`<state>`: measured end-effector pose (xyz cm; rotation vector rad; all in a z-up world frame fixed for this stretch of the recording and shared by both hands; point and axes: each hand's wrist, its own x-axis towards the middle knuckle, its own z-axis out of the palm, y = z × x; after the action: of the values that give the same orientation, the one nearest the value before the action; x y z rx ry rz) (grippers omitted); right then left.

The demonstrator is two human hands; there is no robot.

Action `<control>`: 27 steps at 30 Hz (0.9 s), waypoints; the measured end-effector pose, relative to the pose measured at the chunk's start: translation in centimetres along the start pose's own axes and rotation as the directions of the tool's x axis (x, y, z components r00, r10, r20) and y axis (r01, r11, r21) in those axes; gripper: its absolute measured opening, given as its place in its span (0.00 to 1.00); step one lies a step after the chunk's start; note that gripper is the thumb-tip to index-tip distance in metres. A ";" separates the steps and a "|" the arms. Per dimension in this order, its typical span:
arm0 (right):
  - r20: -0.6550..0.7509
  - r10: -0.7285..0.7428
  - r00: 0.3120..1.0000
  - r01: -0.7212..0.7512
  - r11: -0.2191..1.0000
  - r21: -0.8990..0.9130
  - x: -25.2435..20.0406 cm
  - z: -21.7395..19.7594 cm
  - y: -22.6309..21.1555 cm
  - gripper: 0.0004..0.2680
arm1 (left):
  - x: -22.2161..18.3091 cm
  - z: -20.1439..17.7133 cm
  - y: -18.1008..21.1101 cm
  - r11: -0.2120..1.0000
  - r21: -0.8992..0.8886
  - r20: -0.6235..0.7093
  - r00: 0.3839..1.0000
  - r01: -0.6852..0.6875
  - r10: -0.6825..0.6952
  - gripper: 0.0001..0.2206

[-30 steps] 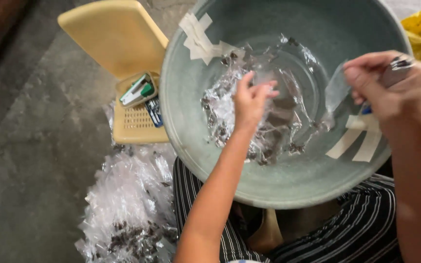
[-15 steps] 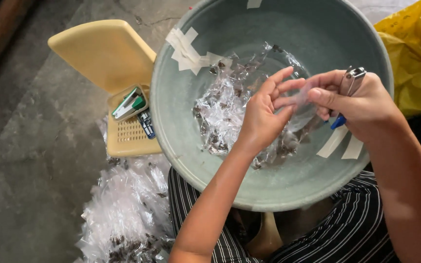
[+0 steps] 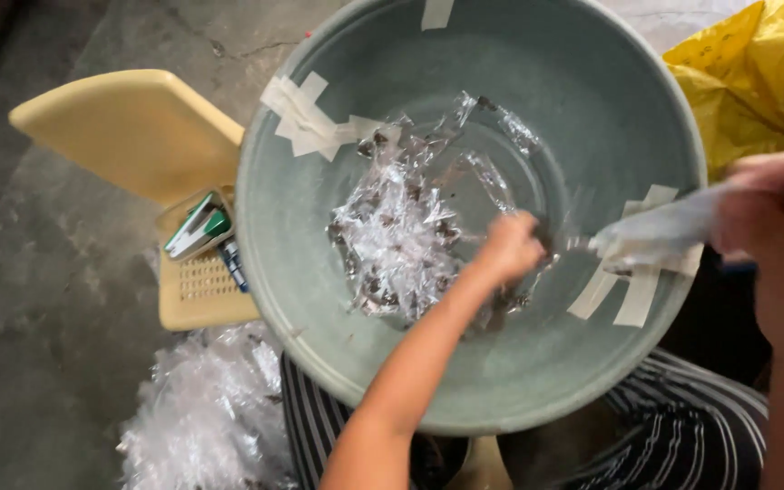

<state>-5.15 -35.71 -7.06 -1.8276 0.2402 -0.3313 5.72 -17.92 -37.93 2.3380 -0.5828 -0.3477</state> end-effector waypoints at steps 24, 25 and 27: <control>0.002 0.170 0.985 -0.170 0.983 -0.075 -4.3 -12.1 11.5 0.08 | 6.3 1.6 4.9 0.952 -0.143 -0.260 0.918 0.269 -0.298 0.27; 0.023 0.144 0.989 -0.139 0.980 -0.140 -4.6 -12.3 11.3 0.09 | 6.0 2.6 5.0 0.952 -0.143 -0.256 0.919 0.272 -0.301 0.27; 0.076 0.085 0.993 -0.063 0.964 -0.258 -4.5 -12.2 10.9 0.12 | 5.7 3.8 5.0 0.965 0.092 -0.093 0.967 0.245 -0.237 0.17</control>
<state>-13.55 -48.23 -14.88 -2.0764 0.3012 -0.1735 7.59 -26.19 -37.75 2.5166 -0.2819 -0.3379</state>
